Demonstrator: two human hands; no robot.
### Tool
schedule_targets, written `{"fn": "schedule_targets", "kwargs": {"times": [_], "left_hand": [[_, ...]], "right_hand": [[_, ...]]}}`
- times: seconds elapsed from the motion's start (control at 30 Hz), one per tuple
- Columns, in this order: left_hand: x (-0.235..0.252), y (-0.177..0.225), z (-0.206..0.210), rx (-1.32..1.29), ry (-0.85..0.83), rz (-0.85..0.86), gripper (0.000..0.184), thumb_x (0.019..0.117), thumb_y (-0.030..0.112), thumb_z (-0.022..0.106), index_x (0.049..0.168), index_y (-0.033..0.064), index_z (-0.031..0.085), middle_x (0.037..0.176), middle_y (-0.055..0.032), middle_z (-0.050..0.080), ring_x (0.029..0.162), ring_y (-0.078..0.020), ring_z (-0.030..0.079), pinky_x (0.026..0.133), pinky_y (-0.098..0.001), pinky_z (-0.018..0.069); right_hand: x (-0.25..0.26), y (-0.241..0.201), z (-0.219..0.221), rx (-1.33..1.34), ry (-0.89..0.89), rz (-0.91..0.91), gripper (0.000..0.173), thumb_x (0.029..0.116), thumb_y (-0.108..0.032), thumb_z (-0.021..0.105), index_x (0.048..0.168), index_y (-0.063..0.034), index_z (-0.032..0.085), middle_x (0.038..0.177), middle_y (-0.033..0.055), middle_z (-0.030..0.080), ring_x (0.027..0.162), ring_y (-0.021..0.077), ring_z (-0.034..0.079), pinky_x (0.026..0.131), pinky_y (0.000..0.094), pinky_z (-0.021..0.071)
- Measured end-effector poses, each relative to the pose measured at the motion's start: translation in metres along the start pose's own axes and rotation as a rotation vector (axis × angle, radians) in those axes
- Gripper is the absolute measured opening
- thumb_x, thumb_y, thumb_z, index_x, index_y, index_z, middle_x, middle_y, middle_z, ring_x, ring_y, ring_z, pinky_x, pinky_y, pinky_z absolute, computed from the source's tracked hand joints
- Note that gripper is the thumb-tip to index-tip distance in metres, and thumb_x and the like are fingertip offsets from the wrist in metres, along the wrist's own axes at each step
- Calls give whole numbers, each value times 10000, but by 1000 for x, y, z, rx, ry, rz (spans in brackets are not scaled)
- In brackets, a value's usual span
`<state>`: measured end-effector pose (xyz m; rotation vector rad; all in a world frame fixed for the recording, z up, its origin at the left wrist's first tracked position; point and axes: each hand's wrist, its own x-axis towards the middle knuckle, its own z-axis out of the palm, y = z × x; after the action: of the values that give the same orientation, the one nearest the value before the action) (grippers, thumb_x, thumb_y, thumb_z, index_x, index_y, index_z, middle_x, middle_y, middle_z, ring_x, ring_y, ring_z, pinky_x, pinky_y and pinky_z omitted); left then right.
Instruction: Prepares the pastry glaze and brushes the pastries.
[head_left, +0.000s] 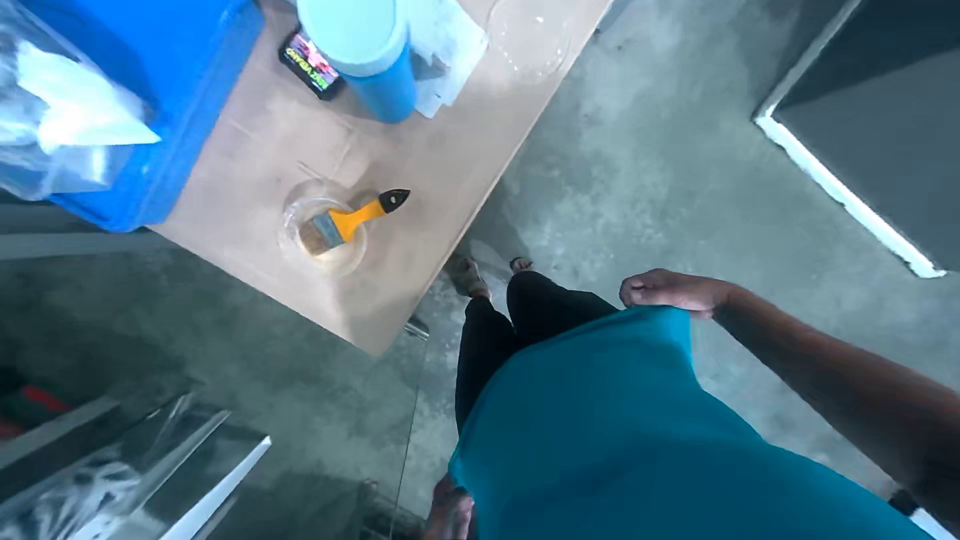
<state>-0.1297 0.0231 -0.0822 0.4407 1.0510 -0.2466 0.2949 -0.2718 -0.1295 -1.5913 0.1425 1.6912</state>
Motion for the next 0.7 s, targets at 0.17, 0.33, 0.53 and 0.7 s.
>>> {"fn": "schedule_targets", "kwargs": {"times": [0.17, 0.33, 0.53, 0.7], "left_hand": [[83, 48, -3, 612, 332, 242, 118, 954, 14, 612, 1021, -80, 637, 881, -86, 663, 794, -119, 632, 761, -314, 552], [113, 165, 59, 524, 520, 781, 362, 1008, 86, 488, 1293, -136, 521, 1158, -174, 637, 947, -135, 650, 809, -314, 566], [152, 290, 79, 455, 499, 556, 340, 1087, 156, 442, 1356, -46, 488, 1195, -200, 578, 905, -231, 649, 775, -381, 573], [168, 279, 100, 552, 564, 624, 248, 1008, -3, 529, 1216, -138, 527, 1053, -223, 586, 823, -231, 659, 721, -377, 602]], "right_hand": [[82, -18, 21, -403, 330, 84, 337, 997, -215, 690, 1118, 93, 623, 942, 207, 640, 785, 255, 593, 770, 470, 512], [83, -134, 82, -608, 515, -587, 356, 1031, -203, 628, 1171, 123, 607, 931, 248, 665, 794, 317, 648, 771, 496, 544], [129, -270, 151, -1172, 293, -863, 663, 870, -285, 827, 1456, -109, 572, 1357, 272, 580, 1186, 487, 588, 935, 643, 502], [145, -275, 171, -1341, 144, -726, 421, 1035, -58, 527, 1449, -119, 577, 1256, 276, 614, 1117, 457, 638, 900, 588, 537]]}}
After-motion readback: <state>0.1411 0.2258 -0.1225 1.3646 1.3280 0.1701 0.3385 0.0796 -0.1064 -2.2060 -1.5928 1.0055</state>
